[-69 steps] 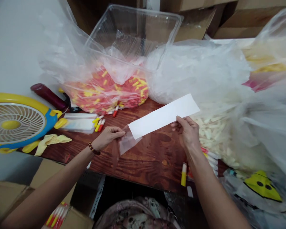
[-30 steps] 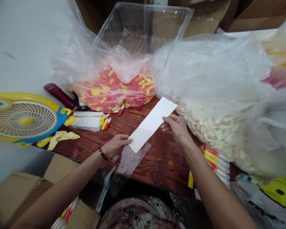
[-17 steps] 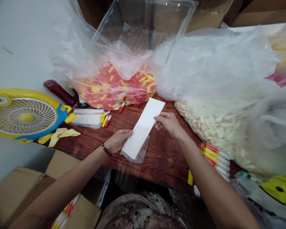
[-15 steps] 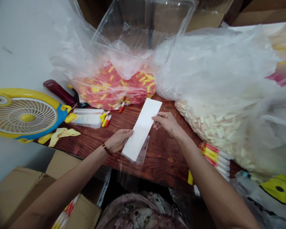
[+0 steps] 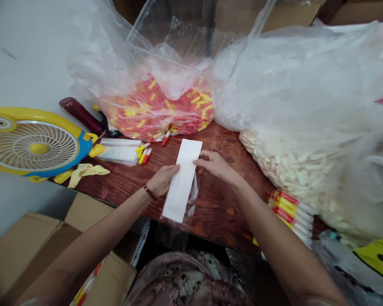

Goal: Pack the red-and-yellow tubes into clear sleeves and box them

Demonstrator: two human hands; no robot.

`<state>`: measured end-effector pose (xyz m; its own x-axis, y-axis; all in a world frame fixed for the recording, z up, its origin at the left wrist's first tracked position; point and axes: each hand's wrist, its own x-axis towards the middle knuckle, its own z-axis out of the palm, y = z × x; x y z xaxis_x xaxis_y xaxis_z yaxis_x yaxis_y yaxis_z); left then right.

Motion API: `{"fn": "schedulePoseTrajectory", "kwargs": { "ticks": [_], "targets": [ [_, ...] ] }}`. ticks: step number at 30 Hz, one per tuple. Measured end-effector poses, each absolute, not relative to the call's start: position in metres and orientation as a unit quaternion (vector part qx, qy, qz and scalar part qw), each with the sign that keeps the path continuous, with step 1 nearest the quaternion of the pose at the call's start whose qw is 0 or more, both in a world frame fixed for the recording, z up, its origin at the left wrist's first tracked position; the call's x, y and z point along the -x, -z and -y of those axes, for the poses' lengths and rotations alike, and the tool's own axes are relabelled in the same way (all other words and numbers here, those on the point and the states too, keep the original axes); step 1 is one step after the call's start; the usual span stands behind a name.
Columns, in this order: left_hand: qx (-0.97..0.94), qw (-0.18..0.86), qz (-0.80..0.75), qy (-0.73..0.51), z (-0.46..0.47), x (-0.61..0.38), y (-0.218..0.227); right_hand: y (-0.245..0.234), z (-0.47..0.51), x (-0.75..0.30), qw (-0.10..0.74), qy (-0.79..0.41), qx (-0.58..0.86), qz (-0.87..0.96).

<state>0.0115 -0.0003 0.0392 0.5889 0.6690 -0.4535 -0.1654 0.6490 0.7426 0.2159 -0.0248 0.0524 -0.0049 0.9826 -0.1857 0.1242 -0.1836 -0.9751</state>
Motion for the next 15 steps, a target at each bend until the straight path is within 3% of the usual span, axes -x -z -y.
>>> {"fn": "schedulePoseTrajectory", "kwargs": {
  "ticks": [5, 15],
  "targets": [
    [-0.335, 0.830, -0.377, -0.238, 0.003, -0.011, -0.040, -0.050, -0.001, -0.220, 0.467, -0.398, 0.586, 0.529],
    [-0.322, 0.810, -0.402, -0.279, -0.012, -0.010, -0.017, -0.024, -0.008, -0.197, 0.431, -0.446, 0.573, 0.535]
  ]
}}
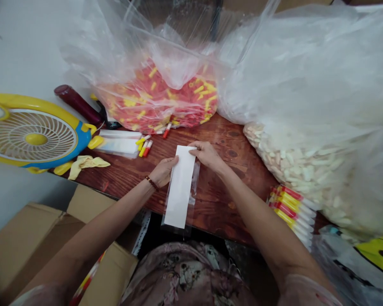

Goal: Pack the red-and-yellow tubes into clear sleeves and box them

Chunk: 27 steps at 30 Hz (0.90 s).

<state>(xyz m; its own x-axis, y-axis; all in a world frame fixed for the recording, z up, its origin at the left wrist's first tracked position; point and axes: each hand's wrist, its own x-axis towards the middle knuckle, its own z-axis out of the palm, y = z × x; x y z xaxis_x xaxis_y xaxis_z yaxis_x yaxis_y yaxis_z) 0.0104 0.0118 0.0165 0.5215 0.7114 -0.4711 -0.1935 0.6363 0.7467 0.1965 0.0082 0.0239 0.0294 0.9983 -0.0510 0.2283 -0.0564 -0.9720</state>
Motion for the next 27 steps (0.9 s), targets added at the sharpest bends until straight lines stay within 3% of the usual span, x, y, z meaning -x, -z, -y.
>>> {"fn": "schedulePoseTrajectory", "kwargs": {
  "ticks": [7, 11, 15, 18, 20, 24, 27],
  "targets": [
    [-0.378, 0.764, -0.432, -0.296, -0.018, -0.011, 0.003, -0.002, -0.007, -0.190, 0.383, -0.403, 0.585, 0.590],
    [-0.573, 0.542, -0.498, -0.360, -0.020, -0.001, 0.005, -0.016, 0.006, -0.207, 0.294, -0.288, 0.657, 0.631],
    [-0.783, 0.289, -0.451, -0.316, -0.015, 0.014, 0.002, -0.055, 0.049, -0.247, 0.069, -0.156, 0.706, 0.687],
    [-0.867, 0.214, -0.385, -0.234, -0.011, 0.013, 0.005, -0.073, 0.100, -0.268, -0.116, -0.149, 0.657, 0.730],
    [-0.895, 0.180, -0.361, -0.192, -0.010, 0.006, 0.009, -0.071, 0.136, -0.273, -0.173, -0.141, 0.620, 0.752],
    [-0.914, 0.125, -0.370, -0.113, -0.012, -0.010, 0.007, -0.052, 0.197, -0.275, -0.176, -0.043, 0.589, 0.787],
    [-0.916, 0.121, -0.376, -0.068, -0.014, -0.014, 0.001, -0.034, 0.220, -0.280, -0.090, 0.038, 0.572, 0.814]
  ]
}}
